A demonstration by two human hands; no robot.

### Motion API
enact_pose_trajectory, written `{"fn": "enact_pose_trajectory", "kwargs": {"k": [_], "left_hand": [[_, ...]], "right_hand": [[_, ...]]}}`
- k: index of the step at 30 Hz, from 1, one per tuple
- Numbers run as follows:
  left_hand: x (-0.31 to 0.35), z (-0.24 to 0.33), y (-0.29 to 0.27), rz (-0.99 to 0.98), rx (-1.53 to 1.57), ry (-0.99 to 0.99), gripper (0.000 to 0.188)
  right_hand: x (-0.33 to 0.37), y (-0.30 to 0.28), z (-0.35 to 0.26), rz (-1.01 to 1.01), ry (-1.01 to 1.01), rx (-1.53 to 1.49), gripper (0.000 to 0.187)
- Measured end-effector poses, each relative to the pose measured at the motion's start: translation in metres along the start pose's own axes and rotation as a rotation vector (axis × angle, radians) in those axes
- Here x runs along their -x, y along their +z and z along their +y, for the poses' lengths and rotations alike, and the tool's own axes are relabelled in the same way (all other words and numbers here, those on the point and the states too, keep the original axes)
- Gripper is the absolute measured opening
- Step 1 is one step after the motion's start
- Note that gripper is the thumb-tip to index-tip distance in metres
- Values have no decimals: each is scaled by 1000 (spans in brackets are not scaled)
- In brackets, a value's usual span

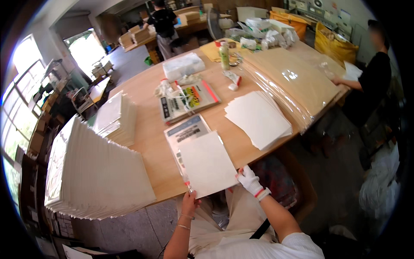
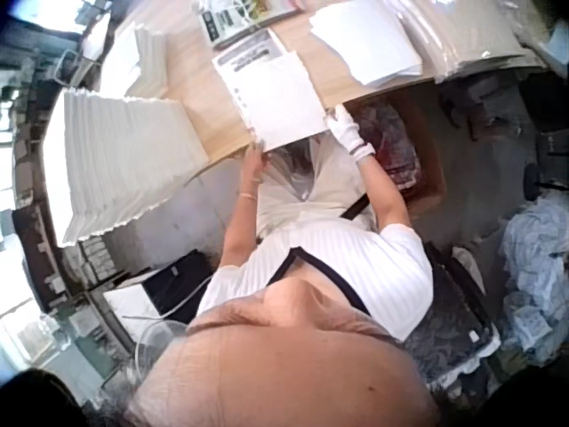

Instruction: The person sits at a table and repeatedly picks up white books, places them into clear plastic sleeves, and stacks the packaged items on the table. The person handles the books and sleeves by hand, organizing them into a neat pile.

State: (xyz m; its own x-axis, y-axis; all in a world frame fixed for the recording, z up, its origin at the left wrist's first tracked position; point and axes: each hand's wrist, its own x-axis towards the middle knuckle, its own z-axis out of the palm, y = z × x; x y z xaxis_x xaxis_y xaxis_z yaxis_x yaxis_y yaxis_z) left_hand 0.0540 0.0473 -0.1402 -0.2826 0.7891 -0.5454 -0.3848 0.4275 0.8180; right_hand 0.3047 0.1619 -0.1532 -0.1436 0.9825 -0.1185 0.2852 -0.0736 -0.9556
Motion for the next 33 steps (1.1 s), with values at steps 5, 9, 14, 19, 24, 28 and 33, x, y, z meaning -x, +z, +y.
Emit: {"fn": "enact_pose_trajectory", "kwargs": {"k": [5,9,14,19,24,28,33], "left_hand": [[62,94,8,-153,-562,487,23],[173,194,-4,3,-949,915,19],[262,295,-98,521,-588,1123,22],[281,370,-248,723,-505,1186,30],[239,355,-333,703,-633,1073,33],[231,333,-307,1144,-611,1406,37],[243,227,-246,1200,-554,1448,29]], "right_hand": [[35,20,2,-324,26,-358,34],[44,49,-121,-395,-228,-401,36],[41,114,-324,-741,-526,-492,36],[64,201,-450,-1099,-496,-550,26],[73,204,-445,-982,-698,-348,27],[50,181,-336,-1019,-422,-607,15],[-16,31,-165,-179,-895,294,9]]}}
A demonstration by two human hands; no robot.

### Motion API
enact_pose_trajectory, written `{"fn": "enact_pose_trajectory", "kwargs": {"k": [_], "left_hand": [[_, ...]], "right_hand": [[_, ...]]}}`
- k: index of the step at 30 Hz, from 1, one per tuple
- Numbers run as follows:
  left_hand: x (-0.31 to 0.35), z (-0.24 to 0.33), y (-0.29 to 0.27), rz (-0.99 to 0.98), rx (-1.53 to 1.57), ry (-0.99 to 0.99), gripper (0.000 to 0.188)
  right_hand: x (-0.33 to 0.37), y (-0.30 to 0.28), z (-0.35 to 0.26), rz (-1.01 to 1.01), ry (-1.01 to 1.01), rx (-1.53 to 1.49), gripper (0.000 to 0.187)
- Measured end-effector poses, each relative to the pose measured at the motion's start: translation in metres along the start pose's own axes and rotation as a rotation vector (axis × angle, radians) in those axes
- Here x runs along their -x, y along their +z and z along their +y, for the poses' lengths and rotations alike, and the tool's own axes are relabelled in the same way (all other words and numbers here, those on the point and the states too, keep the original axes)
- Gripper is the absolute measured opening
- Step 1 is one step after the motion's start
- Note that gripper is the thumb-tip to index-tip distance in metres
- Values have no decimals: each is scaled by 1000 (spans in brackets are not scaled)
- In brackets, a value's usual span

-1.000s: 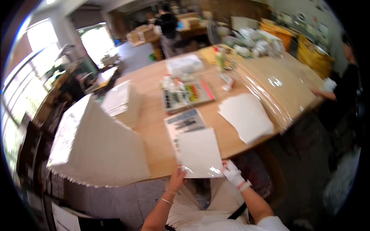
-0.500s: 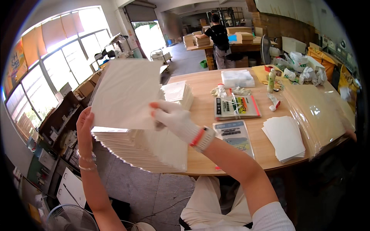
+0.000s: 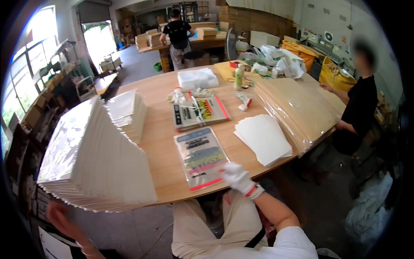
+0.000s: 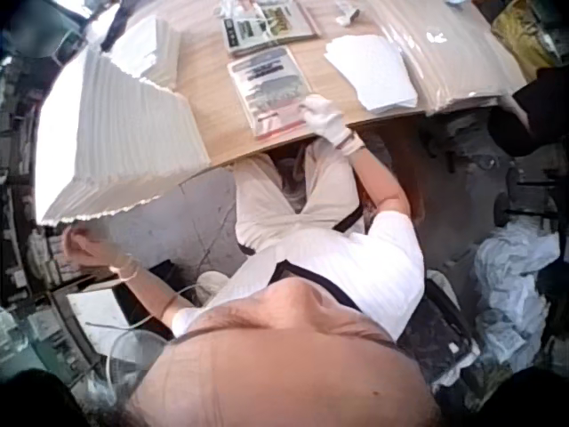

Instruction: The person sits at a table and repeatedly picks up white books, places them into clear plastic sleeves, and stacks the packaged items on the table. The person handles the books and sleeves by hand, organizing them into a neat pile.

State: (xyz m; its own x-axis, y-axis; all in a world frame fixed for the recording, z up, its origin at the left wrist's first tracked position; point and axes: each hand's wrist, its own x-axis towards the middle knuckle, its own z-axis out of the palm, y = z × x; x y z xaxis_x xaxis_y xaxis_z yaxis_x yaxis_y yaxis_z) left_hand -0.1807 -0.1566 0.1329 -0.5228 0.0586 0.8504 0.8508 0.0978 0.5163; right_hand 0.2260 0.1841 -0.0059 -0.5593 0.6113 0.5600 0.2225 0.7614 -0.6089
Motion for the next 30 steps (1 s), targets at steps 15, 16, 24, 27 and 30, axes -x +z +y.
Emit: {"fn": "enact_pose_trajectory", "kwargs": {"k": [15,16,24,27,30], "left_hand": [[258,122,247,-1347,230,148,29],[274,117,269,-1210,168,264,32],[298,95,339,-1327,-285,493,18],[300,74,349,-1276,-183,354,12],[298,58,354,-1235,-128,183,12]], "right_hand": [[95,-116,142,505,723,-117,29],[107,-111,166,636,671,-308,37],[64,-160,154,681,1005,-529,15],[99,-146,152,731,741,-462,21],[117,-137,52,472,764,-531,28]]}}
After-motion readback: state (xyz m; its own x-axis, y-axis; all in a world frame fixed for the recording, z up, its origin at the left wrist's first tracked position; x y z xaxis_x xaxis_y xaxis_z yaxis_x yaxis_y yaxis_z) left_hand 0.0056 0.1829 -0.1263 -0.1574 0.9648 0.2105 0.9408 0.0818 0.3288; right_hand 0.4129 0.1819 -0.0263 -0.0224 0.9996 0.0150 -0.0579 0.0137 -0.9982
